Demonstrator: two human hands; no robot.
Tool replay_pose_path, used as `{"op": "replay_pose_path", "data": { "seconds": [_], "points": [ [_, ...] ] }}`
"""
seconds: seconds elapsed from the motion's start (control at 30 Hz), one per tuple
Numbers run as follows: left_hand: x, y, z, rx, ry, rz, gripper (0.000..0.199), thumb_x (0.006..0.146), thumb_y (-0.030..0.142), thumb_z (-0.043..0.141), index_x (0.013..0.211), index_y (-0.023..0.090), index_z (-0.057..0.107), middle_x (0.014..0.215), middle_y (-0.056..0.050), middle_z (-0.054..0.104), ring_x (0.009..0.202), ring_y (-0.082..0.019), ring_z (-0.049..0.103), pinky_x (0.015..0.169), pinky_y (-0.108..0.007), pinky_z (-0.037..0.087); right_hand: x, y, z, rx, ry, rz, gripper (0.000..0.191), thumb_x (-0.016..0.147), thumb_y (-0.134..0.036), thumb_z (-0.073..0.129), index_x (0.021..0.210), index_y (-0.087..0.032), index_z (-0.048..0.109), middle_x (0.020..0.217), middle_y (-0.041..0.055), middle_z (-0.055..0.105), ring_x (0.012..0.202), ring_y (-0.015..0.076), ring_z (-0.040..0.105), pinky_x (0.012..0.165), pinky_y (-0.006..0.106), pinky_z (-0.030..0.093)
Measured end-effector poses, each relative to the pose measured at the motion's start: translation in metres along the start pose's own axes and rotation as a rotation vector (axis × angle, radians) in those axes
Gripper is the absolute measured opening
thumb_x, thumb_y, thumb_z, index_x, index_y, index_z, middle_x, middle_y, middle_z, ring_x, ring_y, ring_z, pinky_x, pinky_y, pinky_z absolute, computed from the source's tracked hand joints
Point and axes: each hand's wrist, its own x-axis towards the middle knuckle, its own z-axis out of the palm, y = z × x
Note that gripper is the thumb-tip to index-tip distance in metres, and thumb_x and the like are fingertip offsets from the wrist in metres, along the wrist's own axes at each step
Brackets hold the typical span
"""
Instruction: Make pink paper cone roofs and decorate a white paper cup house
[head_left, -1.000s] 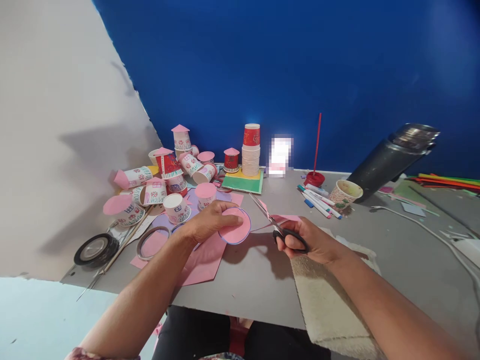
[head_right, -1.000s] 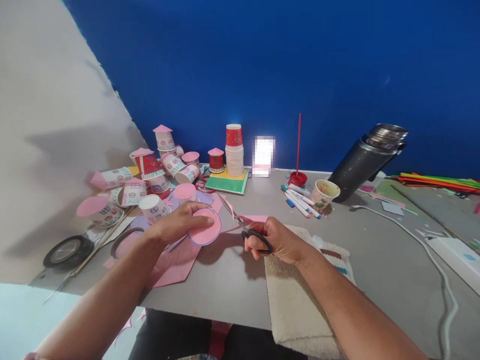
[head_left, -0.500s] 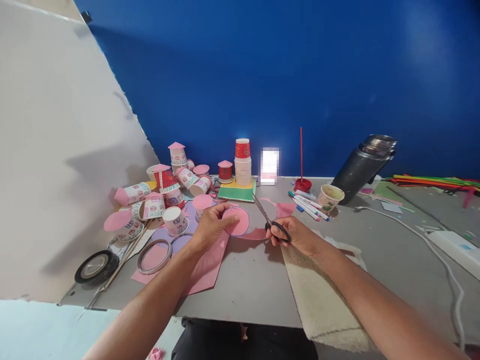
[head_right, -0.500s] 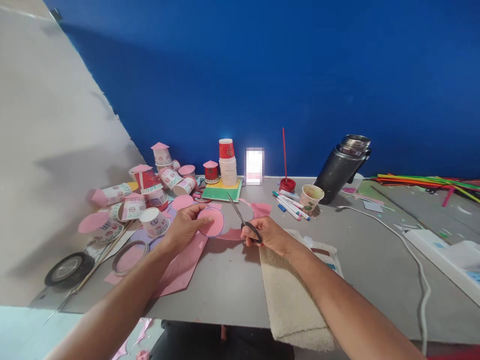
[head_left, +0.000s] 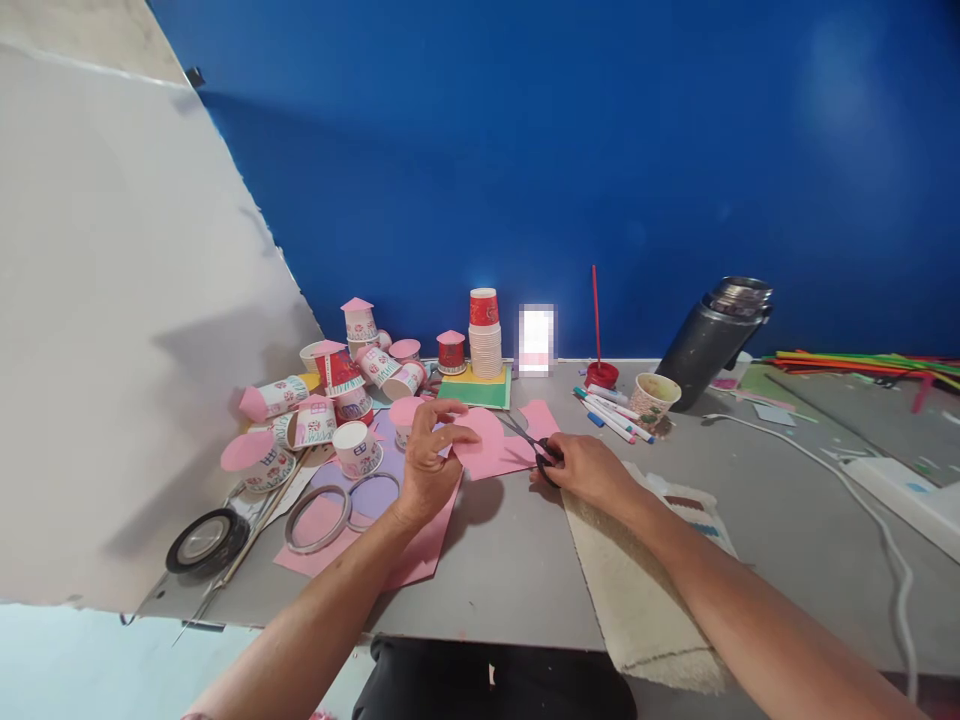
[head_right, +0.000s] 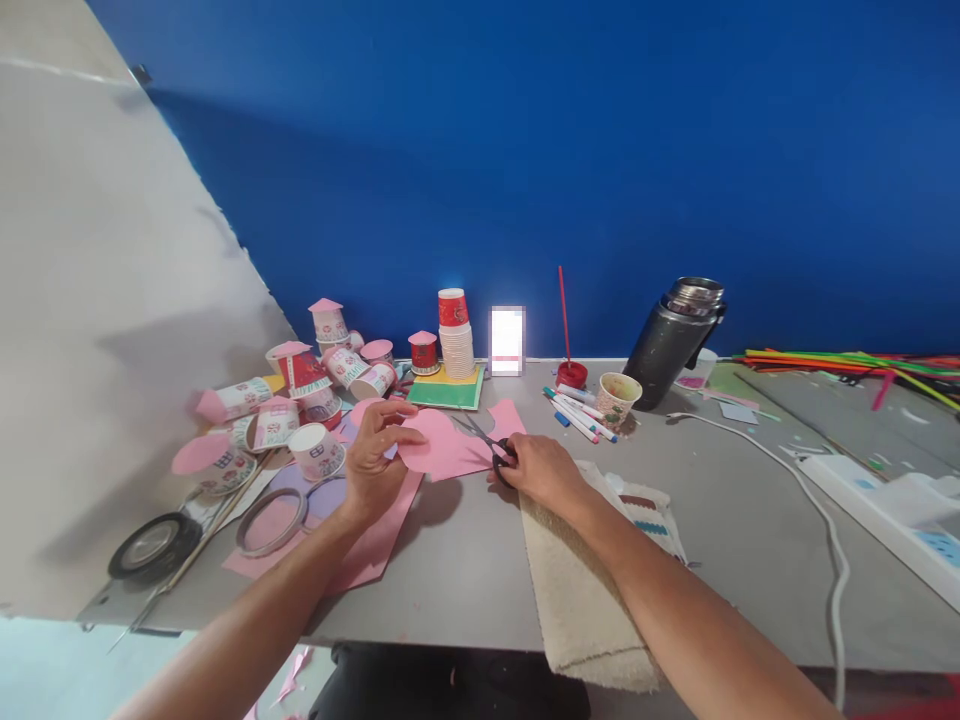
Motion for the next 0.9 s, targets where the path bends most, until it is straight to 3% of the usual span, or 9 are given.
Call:
{"op": "replay_pose_path", "data": {
  "seconds": [0.2, 0.47, 0.67, 0.77, 0.9],
  "points": [
    [0.001, 0.006, -0.001, 0.001, -0.015, -0.124, 0.009, 0.08, 0.014, 0.061, 0.079, 0.023, 0.06, 0.088, -0.004, 0.067, 0.091, -0.019, 0.063, 0.086, -0.035, 0.051, -0.001, 0.002, -0.002, -0.098, 0.021, 0.065, 0.023, 0.086, -0.041, 0.062, 0.084, -0.019, 0.063, 0.082, 0.0101, 0.074, 0.078, 0.0248, 0.066, 0.058, 0.03, 0.026],
    [-0.001, -0.002, 0.003, 0.09, 0.121, 0.068, 0.017, 0.076, 0.007, 0.064, 0.069, 0.021, 0.057, 0.1, -0.007, 0.062, 0.096, -0.02, 0.059, 0.083, -0.035, 0.049, -0.003, 0.001, -0.001, -0.186, 0.04, 0.083, 0.022, 0.087, -0.037, 0.06, 0.097, -0.018, 0.064, 0.093, 0.011, 0.075, 0.085, 0.0264, 0.068, 0.06, 0.031, 0.028],
    [-0.001, -0.004, 0.003, 0.097, 0.137, 0.075, 0.021, 0.072, 0.004, 0.065, 0.069, 0.02, 0.052, 0.108, -0.008, 0.062, 0.102, -0.022, 0.061, 0.084, -0.035, 0.049, -0.002, 0.001, 0.0, -0.188, 0.068, 0.104, 0.026, 0.084, -0.044, 0.063, 0.097, -0.022, 0.063, 0.089, 0.0065, 0.076, 0.08, 0.0249, 0.067, 0.058, 0.029, 0.027],
    [0.0, -0.001, 0.002, -0.005, 0.059, -0.026, 0.021, 0.072, 0.005, 0.063, 0.072, 0.021, 0.05, 0.105, -0.007, 0.067, 0.103, -0.022, 0.063, 0.088, -0.036, 0.048, -0.001, 0.002, 0.0, -0.092, 0.106, 0.138, 0.029, 0.083, -0.039, 0.064, 0.105, -0.021, 0.059, 0.084, 0.0049, 0.074, 0.075, 0.0228, 0.066, 0.058, 0.028, 0.028],
    [0.003, 0.0, 0.005, -0.213, -0.06, -0.367, 0.014, 0.074, 0.01, 0.061, 0.075, 0.021, 0.052, 0.079, 0.0, 0.066, 0.08, -0.016, 0.064, 0.077, -0.03, 0.049, -0.002, 0.004, 0.004, -0.044, 0.04, 0.029, 0.019, 0.08, -0.03, 0.067, 0.096, -0.02, 0.061, 0.092, 0.0061, 0.071, 0.08, 0.0211, 0.064, 0.06, 0.026, 0.028]
  ]
}}
